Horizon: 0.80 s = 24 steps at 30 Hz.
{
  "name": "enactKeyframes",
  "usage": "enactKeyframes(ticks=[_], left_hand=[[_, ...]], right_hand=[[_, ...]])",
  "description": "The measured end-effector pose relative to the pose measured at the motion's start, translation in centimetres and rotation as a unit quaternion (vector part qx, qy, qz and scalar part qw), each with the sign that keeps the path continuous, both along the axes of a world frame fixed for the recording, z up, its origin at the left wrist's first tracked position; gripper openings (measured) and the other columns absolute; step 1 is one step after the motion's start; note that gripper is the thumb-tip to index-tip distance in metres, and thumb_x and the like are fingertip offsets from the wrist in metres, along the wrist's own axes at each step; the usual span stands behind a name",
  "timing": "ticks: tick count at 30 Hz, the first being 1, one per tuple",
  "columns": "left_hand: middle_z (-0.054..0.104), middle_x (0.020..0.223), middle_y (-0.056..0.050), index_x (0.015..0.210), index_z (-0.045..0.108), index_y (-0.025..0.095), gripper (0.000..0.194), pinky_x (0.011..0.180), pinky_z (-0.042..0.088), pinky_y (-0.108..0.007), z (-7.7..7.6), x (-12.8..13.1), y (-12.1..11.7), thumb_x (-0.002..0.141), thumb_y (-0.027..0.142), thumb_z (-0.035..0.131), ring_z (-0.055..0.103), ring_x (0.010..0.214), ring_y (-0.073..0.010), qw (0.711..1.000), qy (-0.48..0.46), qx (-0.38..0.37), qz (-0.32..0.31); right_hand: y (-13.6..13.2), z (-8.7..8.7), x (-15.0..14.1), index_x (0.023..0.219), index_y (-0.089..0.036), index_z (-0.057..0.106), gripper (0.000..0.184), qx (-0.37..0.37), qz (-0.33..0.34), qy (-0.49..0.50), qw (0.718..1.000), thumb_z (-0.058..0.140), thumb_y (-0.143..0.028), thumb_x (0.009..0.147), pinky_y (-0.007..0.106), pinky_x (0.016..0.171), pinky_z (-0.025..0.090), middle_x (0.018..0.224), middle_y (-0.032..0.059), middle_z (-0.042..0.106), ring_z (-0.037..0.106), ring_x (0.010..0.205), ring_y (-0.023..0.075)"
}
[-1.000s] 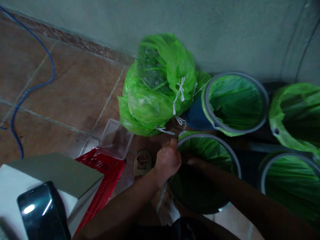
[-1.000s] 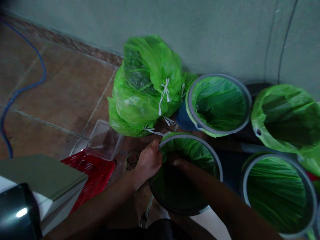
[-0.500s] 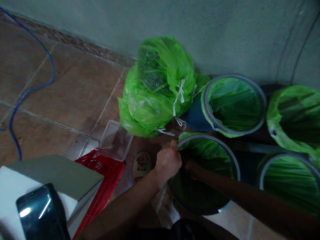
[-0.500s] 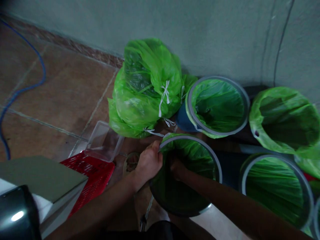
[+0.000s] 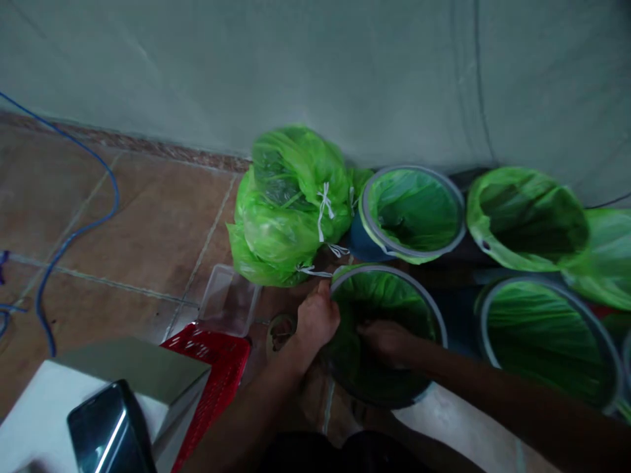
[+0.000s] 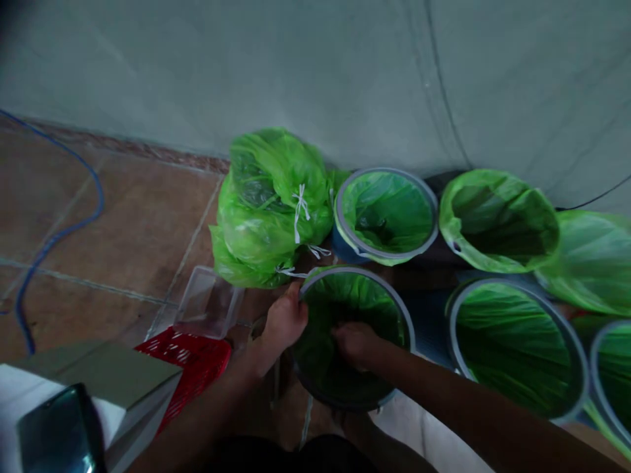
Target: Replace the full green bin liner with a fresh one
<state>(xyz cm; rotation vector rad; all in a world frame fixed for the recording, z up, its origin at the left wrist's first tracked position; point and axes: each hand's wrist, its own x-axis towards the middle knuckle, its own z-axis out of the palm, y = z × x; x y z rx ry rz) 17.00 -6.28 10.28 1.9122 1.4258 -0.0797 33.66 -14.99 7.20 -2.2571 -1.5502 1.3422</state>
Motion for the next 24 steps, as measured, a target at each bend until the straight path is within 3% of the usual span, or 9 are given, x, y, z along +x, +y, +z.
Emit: enactKeyframes(ticks=[3, 4, 6, 9, 13, 16, 19, 22, 24], left_hand=[[0.061, 0.124, -0.016, 0.137, 0.035, 0.013, 0.057, 0.093, 0.047, -0.037, 0.9, -0.5, 0.3, 0.086, 0.035, 0.051, 0.059, 0.113, -0.0271, 0.999, -0.023, 0.033, 0.005], [0.056, 0.131, -0.017, 0.14, 0.031, 0.012, 0.066, 0.097, 0.045, -0.038, 1.3, -0.8, 0.4, 0.085, 0.041, 0.054, 0.055, 0.12, -0.0279, 0.998, -0.032, 0.047, 0.012], [0.049, 0.14, -0.019, 0.143, 0.026, 0.01, 0.076, 0.103, 0.041, -0.038, 2.2, -1.4, 0.3, 0.083, 0.047, 0.056, 0.05, 0.127, -0.0282, 0.997, -0.039, 0.067, 0.019], [0.052, 0.136, -0.021, 0.142, 0.027, 0.007, 0.07, 0.101, 0.042, -0.038, 2.8, -2.0, -0.8, 0.085, 0.038, 0.054, 0.054, 0.122, -0.0282, 0.999, 0.009, 0.039, -0.011], [0.068, 0.109, -0.022, 0.138, 0.031, 0.001, 0.055, 0.087, 0.048, -0.035, 1.8, -1.4, -2.1, 0.087, 0.017, 0.043, 0.067, 0.101, -0.0271, 0.994, 0.104, -0.022, -0.027], [0.069, 0.102, -0.021, 0.139, 0.03, 0.002, 0.056, 0.082, 0.049, -0.036, 1.2, 0.3, -1.1, 0.086, 0.013, 0.041, 0.068, 0.096, -0.0277, 0.993, 0.112, 0.015, -0.027], [0.068, 0.11, -0.02, 0.146, 0.02, 0.006, 0.064, 0.088, 0.047, -0.036, 1.7, 1.7, 1.0, 0.087, 0.018, 0.045, 0.066, 0.102, -0.0268, 0.993, 0.095, 0.054, -0.034], [0.06, 0.127, -0.02, 0.148, 0.014, 0.007, 0.075, 0.093, 0.046, -0.034, 2.7, 1.4, 1.6, 0.089, 0.038, 0.05, 0.061, 0.113, -0.0256, 0.995, 0.045, 0.081, 0.026], [0.052, 0.136, -0.022, 0.146, 0.018, 0.006, 0.078, 0.097, 0.044, -0.035, 3.0, 0.5, 0.7, 0.088, 0.045, 0.051, 0.054, 0.123, -0.0267, 0.992, 0.018, 0.099, 0.072]], right_hand=[[-0.5, 4.3, 2.5, 0.114, -0.019, 0.066, 0.033, 0.088, 0.097, -0.098, 0.987, 0.052, -0.02, 0.085, 0.039, 0.094, 0.043, 0.11, 0.0106, 0.067, 0.059, 0.103, 0.0263], [-0.9, 5.4, 3.4, 0.126, -0.017, 0.058, 0.04, 0.128, 0.089, -0.165, 0.974, 0.046, -0.022, 0.088, 0.043, 0.098, 0.04, 0.123, 0.0129, 0.061, 0.054, 0.113, 0.0291], [-2.2, 6.3, 5.0, 0.139, -0.01, 0.043, 0.052, 0.169, 0.005, -0.275, 0.946, 0.043, -0.028, 0.09, 0.047, 0.101, 0.036, 0.138, 0.0182, 0.049, 0.045, 0.124, 0.0343], [-4.3, 5.2, 6.1, 0.142, 0.0, 0.031, 0.059, 0.091, -0.132, -0.264, 0.951, 0.038, -0.03, 0.092, 0.045, 0.093, 0.043, 0.128, 0.0254, 0.054, 0.056, 0.113, 0.0347], [-6.6, 2.9, 5.0, 0.139, 0.001, 0.032, 0.051, -0.007, -0.227, -0.152, 0.962, 0.029, -0.023, 0.094, 0.041, 0.081, 0.047, 0.099, 0.0216, 0.067, 0.068, 0.086, 0.0298], [-8.7, 2.2, 3.5, 0.137, 0.002, 0.033, 0.052, 0.021, -0.273, -0.117, 0.955, 0.033, -0.022, 0.092, 0.04, 0.08, 0.048, 0.1, 0.0233, 0.068, 0.068, 0.09, 0.0301], [-11.2, 2.0, 2.3, 0.141, -0.002, 0.028, 0.059, 0.065, -0.288, -0.056, 0.954, 0.04, -0.029, 0.089, 0.038, 0.081, 0.049, 0.108, 0.0215, 0.066, 0.066, 0.098, 0.0293], [-12.1, 2.4, 2.2, 0.144, -0.003, 0.024, 0.07, 0.111, -0.316, -0.08, 0.939, 0.044, -0.04, 0.088, 0.042, 0.091, 0.047, 0.126, 0.0241, 0.058, 0.06, 0.111, 0.0322], [-11.0, 2.9, 2.8, 0.143, -0.002, 0.026, 0.071, 0.154, -0.316, -0.126, 0.928, 0.043, -0.044, 0.089, 0.044, 0.098, 0.042, 0.134, 0.0264, 0.05, 0.052, 0.121, 0.034]])
